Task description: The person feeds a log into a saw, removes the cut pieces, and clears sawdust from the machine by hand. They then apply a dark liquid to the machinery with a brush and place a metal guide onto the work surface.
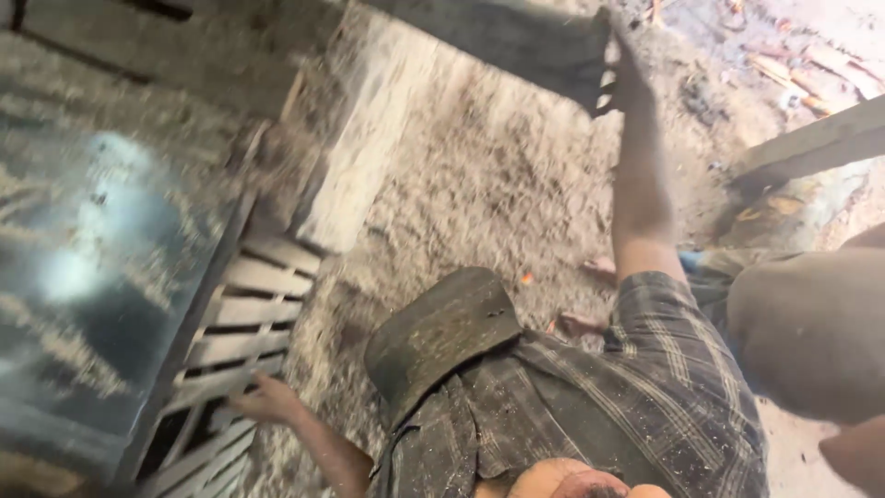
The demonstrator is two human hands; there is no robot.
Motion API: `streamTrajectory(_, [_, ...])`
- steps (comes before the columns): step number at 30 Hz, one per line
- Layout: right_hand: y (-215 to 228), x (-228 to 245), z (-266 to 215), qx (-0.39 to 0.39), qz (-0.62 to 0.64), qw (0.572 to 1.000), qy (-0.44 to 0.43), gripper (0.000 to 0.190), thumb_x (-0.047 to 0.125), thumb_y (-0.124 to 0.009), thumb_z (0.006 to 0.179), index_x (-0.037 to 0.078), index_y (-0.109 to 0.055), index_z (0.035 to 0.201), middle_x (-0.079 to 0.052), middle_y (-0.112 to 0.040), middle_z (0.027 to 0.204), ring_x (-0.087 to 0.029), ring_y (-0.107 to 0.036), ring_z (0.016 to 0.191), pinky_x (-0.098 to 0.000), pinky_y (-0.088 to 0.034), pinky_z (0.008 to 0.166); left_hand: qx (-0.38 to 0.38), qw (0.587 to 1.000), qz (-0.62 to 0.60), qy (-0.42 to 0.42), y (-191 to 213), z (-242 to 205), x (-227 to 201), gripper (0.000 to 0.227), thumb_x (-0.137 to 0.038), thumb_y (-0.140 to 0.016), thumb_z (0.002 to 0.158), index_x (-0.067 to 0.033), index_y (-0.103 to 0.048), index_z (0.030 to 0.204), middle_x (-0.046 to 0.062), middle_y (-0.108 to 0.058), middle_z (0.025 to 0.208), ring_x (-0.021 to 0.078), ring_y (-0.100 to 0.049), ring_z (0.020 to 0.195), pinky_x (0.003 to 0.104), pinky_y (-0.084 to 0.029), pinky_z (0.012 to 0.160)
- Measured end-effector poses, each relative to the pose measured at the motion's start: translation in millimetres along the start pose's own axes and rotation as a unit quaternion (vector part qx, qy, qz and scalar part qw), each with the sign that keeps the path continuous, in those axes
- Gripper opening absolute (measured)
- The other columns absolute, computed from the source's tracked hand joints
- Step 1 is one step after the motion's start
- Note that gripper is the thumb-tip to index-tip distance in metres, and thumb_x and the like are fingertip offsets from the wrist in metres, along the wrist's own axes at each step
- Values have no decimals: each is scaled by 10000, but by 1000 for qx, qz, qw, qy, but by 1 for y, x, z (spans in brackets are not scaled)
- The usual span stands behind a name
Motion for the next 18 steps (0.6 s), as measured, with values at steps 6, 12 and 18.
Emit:
streamTrajectory(6, [-70, 71, -88, 13, -41, 990, 132, 872, 503, -714, 763, 153, -403, 1498, -149, -557, 1348, -344, -610, 1178, -573, -582, 914, 264, 930, -117, -229, -196, -118, -124, 544, -222, -692, 951, 75, -597, 1396, 257, -607, 1453, 383, -573, 1342, 466, -413, 1156])
streamTrajectory(12, [-92, -41, -50, -21, 81, 873, 481, 116, 86, -676, 1124, -5, -611, 1154, -109, -582, 884, -140, -522, 668, -263, -477, 614, 437, 858, -128, -237, -241, -258, -308, 621, -328, -708, 917, -23, -568, 1439, 222, -664, 1322, 331, -647, 1217, 454, -550, 1000])
streamTrajectory(18, [-177, -14, -257, 206, -129, 840, 484, 510, 293, -757, 929, 12, -583, 1317, -208, -559, 1232, -281, -514, 1074, -432, -445, 901, 548, 782, -276, -107, -224, -307, -357, 983, -577, -676, 878, -121, -265, 1645, 194, -407, 1599, 332, -483, 1402, 522, -473, 1095])
Point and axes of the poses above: each hand's wrist, its own z-axis towards the middle knuckle, its own y-axis out of the back of the hand, x = y × z, the point moved 8 cm from there along z, towards the middle knuckle
